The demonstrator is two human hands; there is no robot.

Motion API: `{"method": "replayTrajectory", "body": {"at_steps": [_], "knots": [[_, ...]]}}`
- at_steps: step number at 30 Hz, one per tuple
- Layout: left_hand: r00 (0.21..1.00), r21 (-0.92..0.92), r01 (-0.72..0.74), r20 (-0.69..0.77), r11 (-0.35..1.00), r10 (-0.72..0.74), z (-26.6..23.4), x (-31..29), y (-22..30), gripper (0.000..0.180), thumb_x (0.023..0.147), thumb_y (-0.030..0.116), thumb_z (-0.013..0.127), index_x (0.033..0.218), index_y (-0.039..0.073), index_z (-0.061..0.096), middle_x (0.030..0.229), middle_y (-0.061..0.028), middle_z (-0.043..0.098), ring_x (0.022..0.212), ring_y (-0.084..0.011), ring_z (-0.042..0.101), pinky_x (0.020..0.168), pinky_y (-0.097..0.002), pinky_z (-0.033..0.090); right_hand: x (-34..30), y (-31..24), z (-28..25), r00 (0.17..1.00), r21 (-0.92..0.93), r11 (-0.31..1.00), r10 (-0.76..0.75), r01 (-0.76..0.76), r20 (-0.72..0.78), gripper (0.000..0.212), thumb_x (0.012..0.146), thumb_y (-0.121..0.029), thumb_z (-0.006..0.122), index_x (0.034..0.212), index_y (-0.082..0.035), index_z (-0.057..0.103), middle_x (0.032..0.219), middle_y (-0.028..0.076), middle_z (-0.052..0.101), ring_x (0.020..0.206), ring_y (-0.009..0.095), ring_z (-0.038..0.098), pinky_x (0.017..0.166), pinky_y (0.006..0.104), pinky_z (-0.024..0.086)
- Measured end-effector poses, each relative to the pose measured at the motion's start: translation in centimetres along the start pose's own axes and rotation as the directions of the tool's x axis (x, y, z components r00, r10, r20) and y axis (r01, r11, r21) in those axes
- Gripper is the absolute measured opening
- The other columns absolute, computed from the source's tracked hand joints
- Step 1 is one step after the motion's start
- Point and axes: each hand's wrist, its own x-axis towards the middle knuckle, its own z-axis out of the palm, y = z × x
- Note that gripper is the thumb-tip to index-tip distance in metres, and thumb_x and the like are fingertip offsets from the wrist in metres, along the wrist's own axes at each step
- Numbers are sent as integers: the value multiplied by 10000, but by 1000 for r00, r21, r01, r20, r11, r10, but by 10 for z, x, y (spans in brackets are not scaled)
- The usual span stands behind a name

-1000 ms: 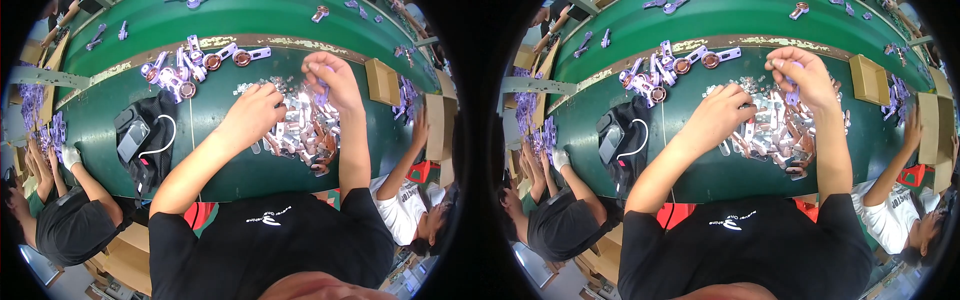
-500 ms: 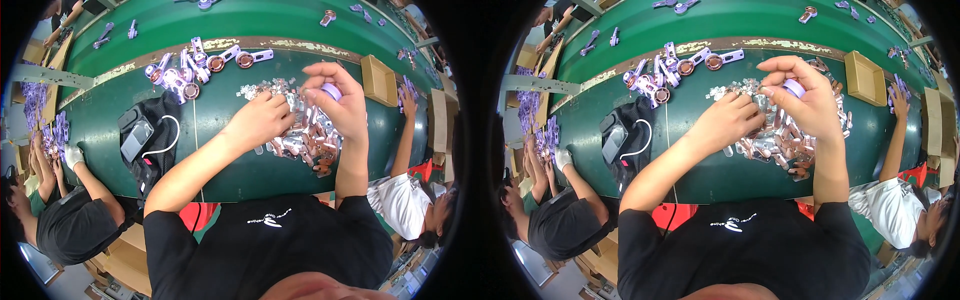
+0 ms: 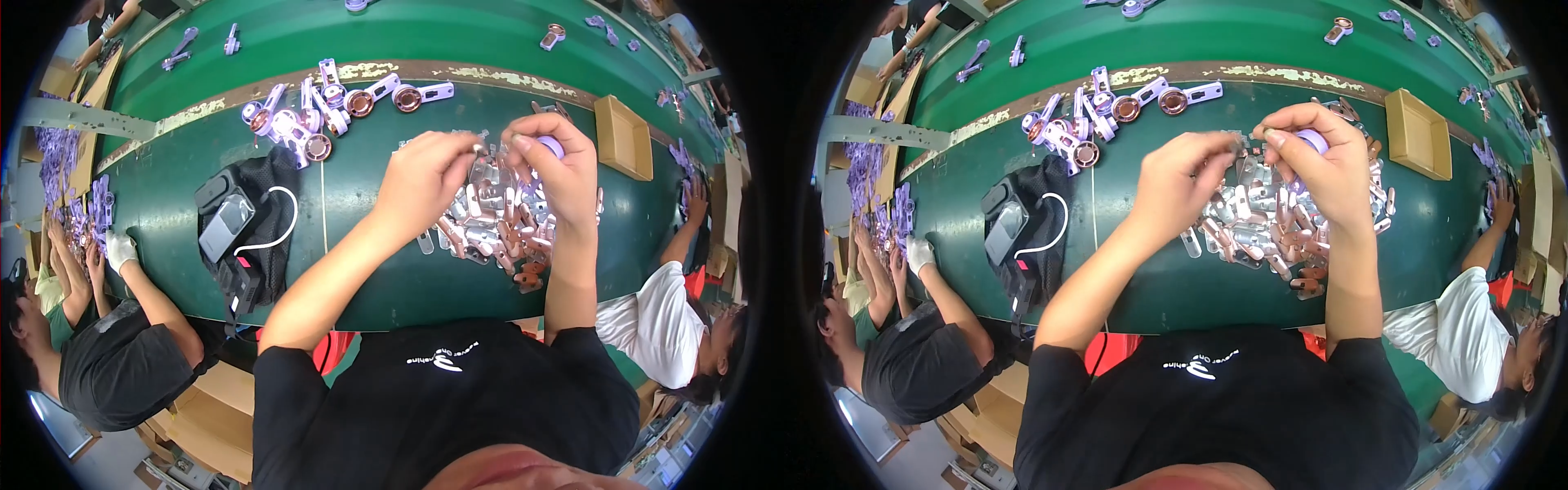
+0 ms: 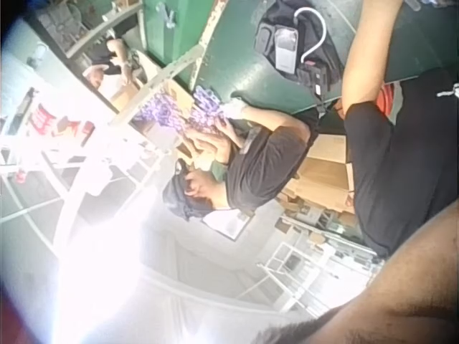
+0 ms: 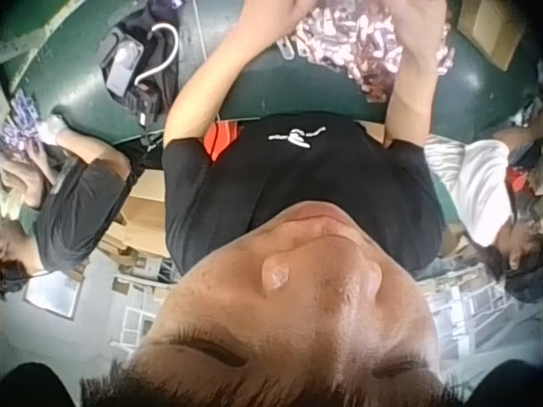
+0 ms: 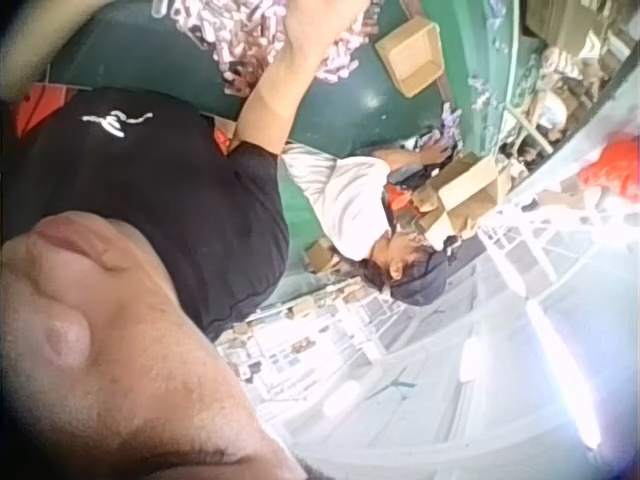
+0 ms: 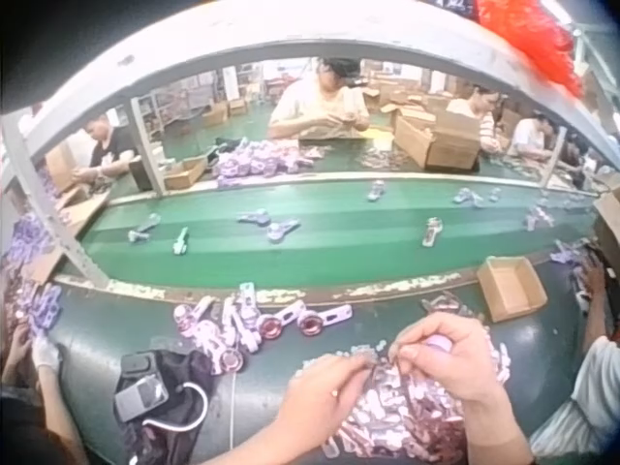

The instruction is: The person assembles small purple plastic casings with circular metal pieces by hand at a factory production line.

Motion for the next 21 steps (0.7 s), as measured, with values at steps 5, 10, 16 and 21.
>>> {"method": "replayTrajectory", "body": {"at_steps": [5, 10, 16, 21], "knots": [[845, -641, 424, 26, 640, -534, 7, -3, 8, 237, 969, 24, 722, 1198, -31, 695, 958, -91, 784, 850, -98, 742, 745, -252, 596, -8, 12, 19, 984, 145, 982, 138, -122, -109, 90, 967, -11, 724, 1053, 9, 707, 881, 35, 708, 689, 31, 586, 565, 184, 442], [837, -644, 431, 23, 632, -547, 7, -4, 15, 209, 966, 19, 718, 1170, -24, 700, 965, -97, 792, 856, -99, 751, 755, -255, 599, -9, 22, 45, 960, 51, 981, 195, -188, -199, 82, 969, -47, 747, 1038, -16, 714, 912, -20, 692, 727, 2, 570, 610, 166, 440], [887, -637, 340, -27, 692, -461, 13, -4, 12, 199, 970, 1, 709, 1166, -24, 687, 989, -105, 793, 892, -148, 774, 792, -274, 610, -8, 24, 55, 963, 48, 993, 114, -105, -245, 96, 970, -43, 748, 1034, -15, 682, 913, 7, 692, 725, 10, 582, 596, 165, 428], [935, -682, 222, -54, 697, -351, 13, -9, 4, 205, 999, 1, 681, 1200, -38, 660, 1047, -108, 770, 964, -156, 757, 842, -280, 601, -9, 25, 63, 944, 301, 937, 247, -176, -219, 102, 982, -40, 735, 1037, -35, 648, 844, -12, 654, 603, -3, 483, 488, 174, 349]]}}
